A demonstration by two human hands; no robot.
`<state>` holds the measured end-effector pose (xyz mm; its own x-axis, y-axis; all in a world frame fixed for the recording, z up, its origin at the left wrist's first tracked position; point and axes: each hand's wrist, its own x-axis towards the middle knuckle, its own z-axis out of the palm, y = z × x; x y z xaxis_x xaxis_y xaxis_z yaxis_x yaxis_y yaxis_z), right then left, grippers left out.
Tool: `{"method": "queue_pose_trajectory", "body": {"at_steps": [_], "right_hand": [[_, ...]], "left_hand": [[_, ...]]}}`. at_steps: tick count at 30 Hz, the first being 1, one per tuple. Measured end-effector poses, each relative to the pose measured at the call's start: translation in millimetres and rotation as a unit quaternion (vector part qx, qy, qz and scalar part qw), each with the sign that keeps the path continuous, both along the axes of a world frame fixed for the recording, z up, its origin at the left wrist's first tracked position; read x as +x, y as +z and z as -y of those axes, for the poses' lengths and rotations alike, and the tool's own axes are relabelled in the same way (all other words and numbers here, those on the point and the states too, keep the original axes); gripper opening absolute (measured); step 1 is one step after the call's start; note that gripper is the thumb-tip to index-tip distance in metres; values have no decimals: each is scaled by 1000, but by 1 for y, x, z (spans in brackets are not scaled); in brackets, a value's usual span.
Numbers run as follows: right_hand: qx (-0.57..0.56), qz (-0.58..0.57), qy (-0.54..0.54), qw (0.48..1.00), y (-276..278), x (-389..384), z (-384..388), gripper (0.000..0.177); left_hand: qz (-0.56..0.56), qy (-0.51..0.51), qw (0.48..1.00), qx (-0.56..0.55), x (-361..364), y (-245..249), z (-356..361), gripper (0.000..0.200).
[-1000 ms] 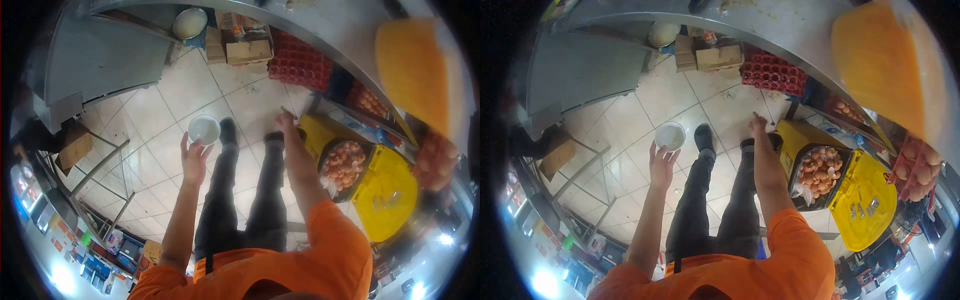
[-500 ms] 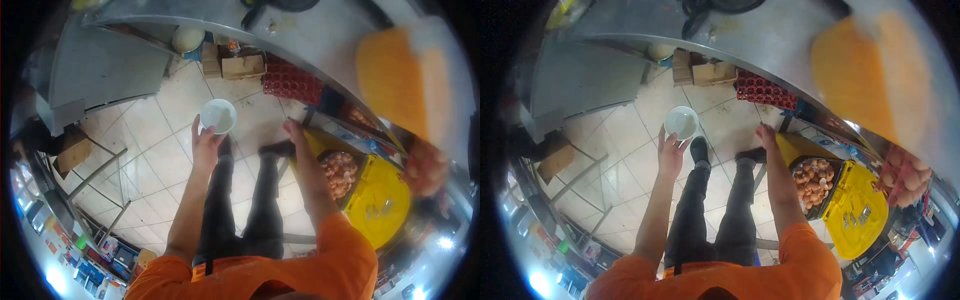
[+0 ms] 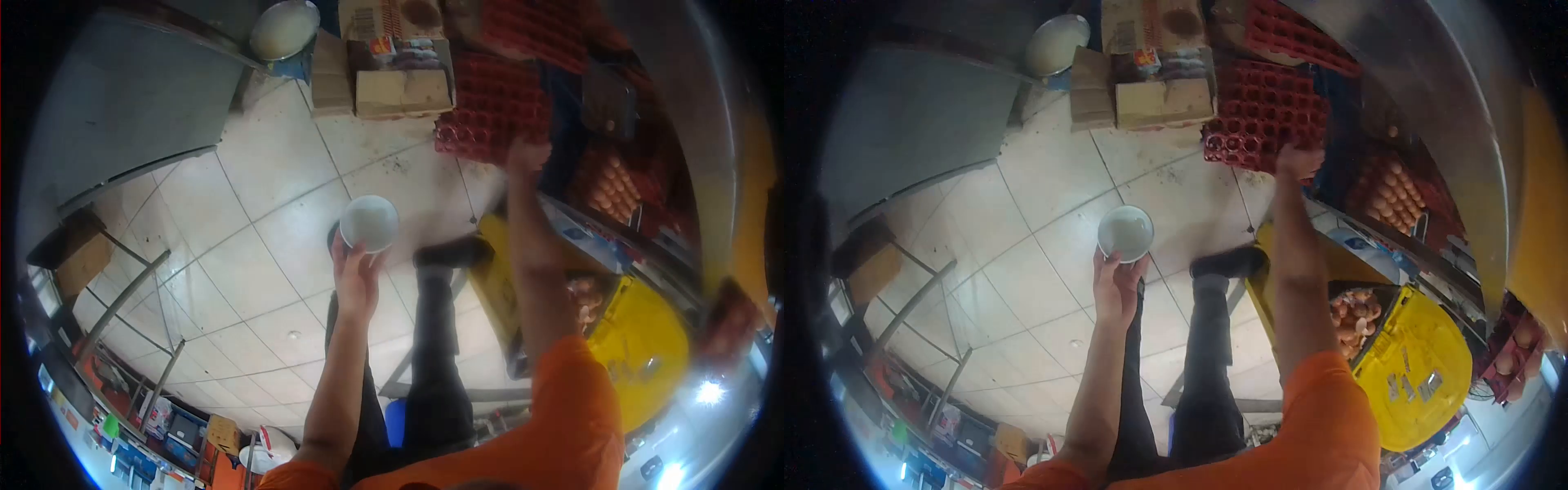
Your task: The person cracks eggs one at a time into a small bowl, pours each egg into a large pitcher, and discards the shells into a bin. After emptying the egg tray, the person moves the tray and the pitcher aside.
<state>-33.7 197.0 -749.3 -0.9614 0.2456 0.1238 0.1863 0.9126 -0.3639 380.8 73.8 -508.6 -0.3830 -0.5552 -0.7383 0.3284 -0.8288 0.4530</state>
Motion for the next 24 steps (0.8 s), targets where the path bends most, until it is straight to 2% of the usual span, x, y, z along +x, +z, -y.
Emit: {"method": "queue_pose_trajectory", "body": {"at_steps": [1, 3, 4, 6, 7, 9, 10, 12, 13, 15, 16, 17, 18, 20, 21, 22, 23, 24], "right_hand": [[-9, -2, 1, 1000, -15, -22, -7, 70], [-44, 31, 276, 960, -62, -82, -41, 72], [-45, 28, 278, 959, -60, -91, -41, 72], [44, 37, 357, 932, -53, -102, -50, 64], [49, 42, 356, 932, -33, -102, -52, 64], [-103, 225, 241, 938, 22, -91, -44, 53], [-101, 231, 236, 938, 27, -85, -53, 53], [-269, 262, 229, 898, 43, -77, -72, 32], [-264, 265, 226, 900, 46, -64, -85, 32], [-282, 183, 189, 923, 54, -20, -112, 28], [-443, 219, 133, 859, 75, 13, -109, 27], [-590, 247, 73, 765, 97, 42, -103, 27], [-624, 220, 48, 748, 86, 57, -118, 27], [-657, 192, 24, 729, 40, 77, -146, 29], [-495, 129, 193, 837, 21, 85, -153, 30], [-299, 58, 347, 887, 14, 94, -154, 33], [-300, 60, 345, 887, 6, 95, -149, 33], [-564, 170, 214, 779, -2, 92, -133, 35]], "left_hand": [[4, -11, 1000, -25, 1, 0, 5, 62], [9, -7, 999, -43, 5, -3, 12, 62], [16, -7, 999, -51, 6, -6, 15, 63], [20, -5, 999, -46, 10, -15, 20, 63], [31, -6, 999, -43, 13, -20, 21, 63], [50, -8, 998, -37, 12, -13, 26, 62], [56, -12, 998, -32, 13, -13, 29, 62], [15, 1, 999, -31, 15, -12, 32, 76], [41, -12, 998, -55, 11, -9, 31, 64], [43, -10, 998, -48, 7, -10, 31, 64], [44, -7, 998, -50, 6, -10, 31, 65], [41, -4, 998, -49, 4, -8, 31, 65], [38, 1, 998, -50, 2, -8, 31, 65], [32, -11, 998, -57, -1, -8, 30, 66], [32, -11, 998, -58, -2, -8, 30, 66], [30, -12, 998, -56, -3, -7, 29, 67], [29, -13, 998, -53, -3, -7, 28, 67], [30, -14, 998, -53, -2, -7, 28, 67]]}}
